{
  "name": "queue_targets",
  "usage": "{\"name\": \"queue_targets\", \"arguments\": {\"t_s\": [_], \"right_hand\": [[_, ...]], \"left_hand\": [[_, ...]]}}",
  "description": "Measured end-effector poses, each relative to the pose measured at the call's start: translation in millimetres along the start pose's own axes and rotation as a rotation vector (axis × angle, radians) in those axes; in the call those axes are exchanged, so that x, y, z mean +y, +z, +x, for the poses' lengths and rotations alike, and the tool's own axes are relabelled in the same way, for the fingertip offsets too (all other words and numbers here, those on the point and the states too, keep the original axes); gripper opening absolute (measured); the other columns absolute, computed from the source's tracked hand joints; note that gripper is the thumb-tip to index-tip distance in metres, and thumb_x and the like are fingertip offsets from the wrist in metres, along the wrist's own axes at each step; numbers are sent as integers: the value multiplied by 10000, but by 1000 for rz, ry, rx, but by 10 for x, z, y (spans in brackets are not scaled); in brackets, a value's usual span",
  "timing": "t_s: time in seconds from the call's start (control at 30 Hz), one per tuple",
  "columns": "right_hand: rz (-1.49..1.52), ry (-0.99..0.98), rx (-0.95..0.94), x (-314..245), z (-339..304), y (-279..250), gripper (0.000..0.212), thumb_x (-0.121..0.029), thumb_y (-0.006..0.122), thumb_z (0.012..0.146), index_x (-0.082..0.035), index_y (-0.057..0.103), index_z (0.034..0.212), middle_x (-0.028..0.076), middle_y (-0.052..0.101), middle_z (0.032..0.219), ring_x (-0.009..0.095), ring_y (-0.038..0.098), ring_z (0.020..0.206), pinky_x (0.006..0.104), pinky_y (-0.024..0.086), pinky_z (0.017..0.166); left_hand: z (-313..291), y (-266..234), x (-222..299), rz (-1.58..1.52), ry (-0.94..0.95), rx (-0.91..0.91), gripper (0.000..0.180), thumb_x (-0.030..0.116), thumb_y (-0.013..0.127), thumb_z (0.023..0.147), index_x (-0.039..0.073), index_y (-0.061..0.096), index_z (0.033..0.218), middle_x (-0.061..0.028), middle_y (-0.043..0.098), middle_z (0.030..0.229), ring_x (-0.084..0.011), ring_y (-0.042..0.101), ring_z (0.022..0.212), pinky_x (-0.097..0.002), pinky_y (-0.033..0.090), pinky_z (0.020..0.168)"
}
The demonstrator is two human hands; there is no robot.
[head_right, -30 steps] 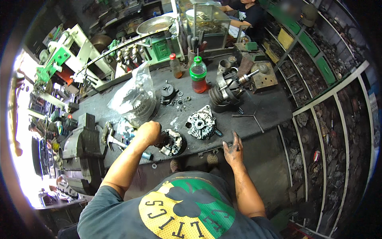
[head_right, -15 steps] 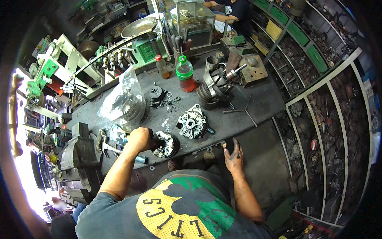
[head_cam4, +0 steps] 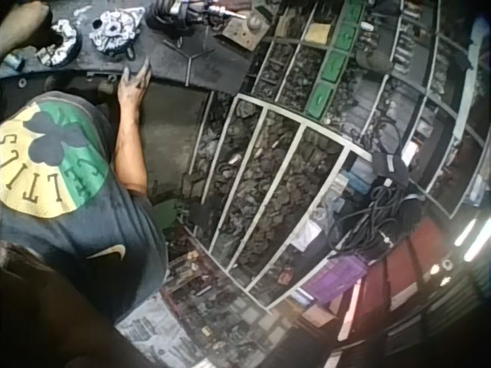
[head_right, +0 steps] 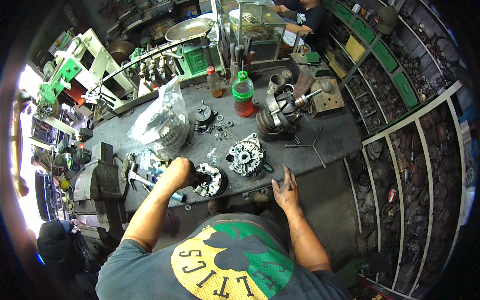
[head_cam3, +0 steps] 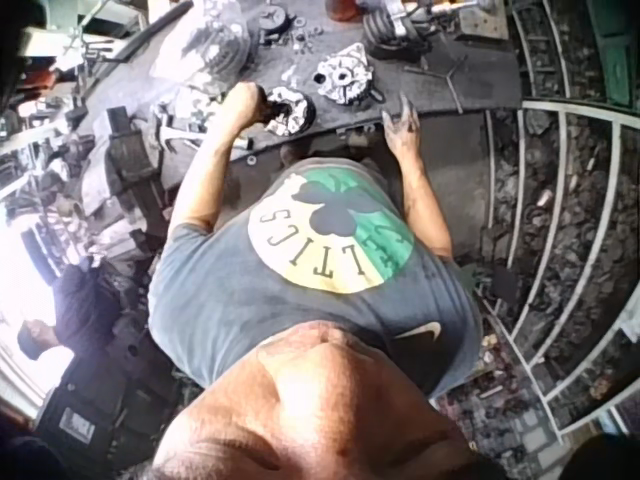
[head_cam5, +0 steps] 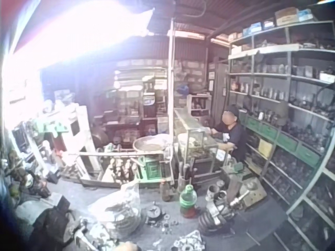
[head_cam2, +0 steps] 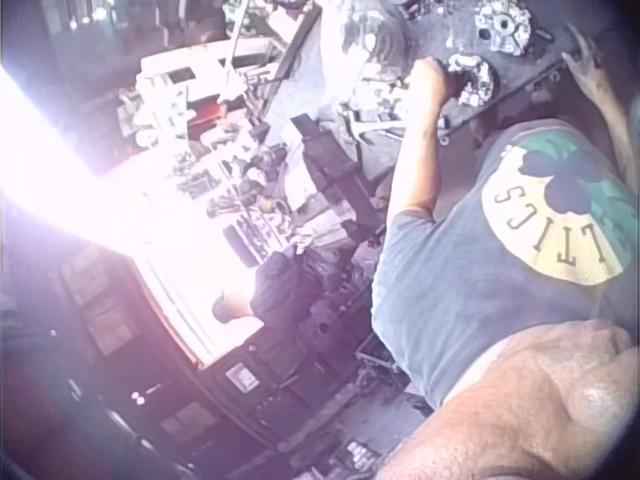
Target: The person disassembles a metal component on a workbench, then carries it to a bench grinder. They hold the part against the spinning wheel to grind its surfaces, rotating it to treat different sides. The person repeats this process with another metal part.
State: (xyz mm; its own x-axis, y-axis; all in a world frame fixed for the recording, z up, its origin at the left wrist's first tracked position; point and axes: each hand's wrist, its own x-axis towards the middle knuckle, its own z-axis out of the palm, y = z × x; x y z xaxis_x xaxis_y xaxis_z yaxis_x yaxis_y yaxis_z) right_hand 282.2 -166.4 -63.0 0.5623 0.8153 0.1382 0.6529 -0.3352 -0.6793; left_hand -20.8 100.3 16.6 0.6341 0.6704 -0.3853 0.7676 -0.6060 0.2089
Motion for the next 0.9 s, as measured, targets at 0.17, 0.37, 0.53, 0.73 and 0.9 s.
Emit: {"name": "queue_targets", "arguments": {"t_s": [0.17,0.37,0.53,0.73,0.9], "right_hand": [[-19,75,-6,69,-124,-55,712,-104,784,900,11,467,1526,324,577,1434,504,576,1313,512,488,1107],[-101,135,-35,129,-306,-9,869,-177,858,841,-20,421,1575,354,523,1469,517,536,1355,514,473,1132],[-189,-102,-159,-713,143,139,1160,-324,977,713,-67,325,1637,345,332,1615,535,447,1425,540,466,1141],[-334,-56,-234,-873,615,713,1304,-384,1014,621,-197,274,1679,373,237,1630,588,409,1422,614,457,1131],[-206,-110,-194,-730,608,758,1261,-349,1037,598,-118,347,1628,381,318,1570,579,445,1392,545,463,1160]], "left_hand": [[-72,-147,129,-95,-146,13,349,337,802,839,-10,801,882,-279,741,857,-432,761,883,-490,616,812],[-153,-157,177,-70,-73,66,316,284,817,804,-23,795,874,-287,750,916,-444,763,895,-494,623,828],[-240,-146,103,-102,-37,152,285,220,845,773,-5,784,938,-264,713,1027,-438,734,979,-484,606,870],[-481,-265,90,-264,-57,262,281,148,851,744,0,767,967,-244,700,1057,-422,711,1039,-472,588,913],[-834,-66,-177,-433,-126,378,302,90,781,739,-18,748,1019,-276,691,1126,-459,677,1100,-487,557,972]]}}
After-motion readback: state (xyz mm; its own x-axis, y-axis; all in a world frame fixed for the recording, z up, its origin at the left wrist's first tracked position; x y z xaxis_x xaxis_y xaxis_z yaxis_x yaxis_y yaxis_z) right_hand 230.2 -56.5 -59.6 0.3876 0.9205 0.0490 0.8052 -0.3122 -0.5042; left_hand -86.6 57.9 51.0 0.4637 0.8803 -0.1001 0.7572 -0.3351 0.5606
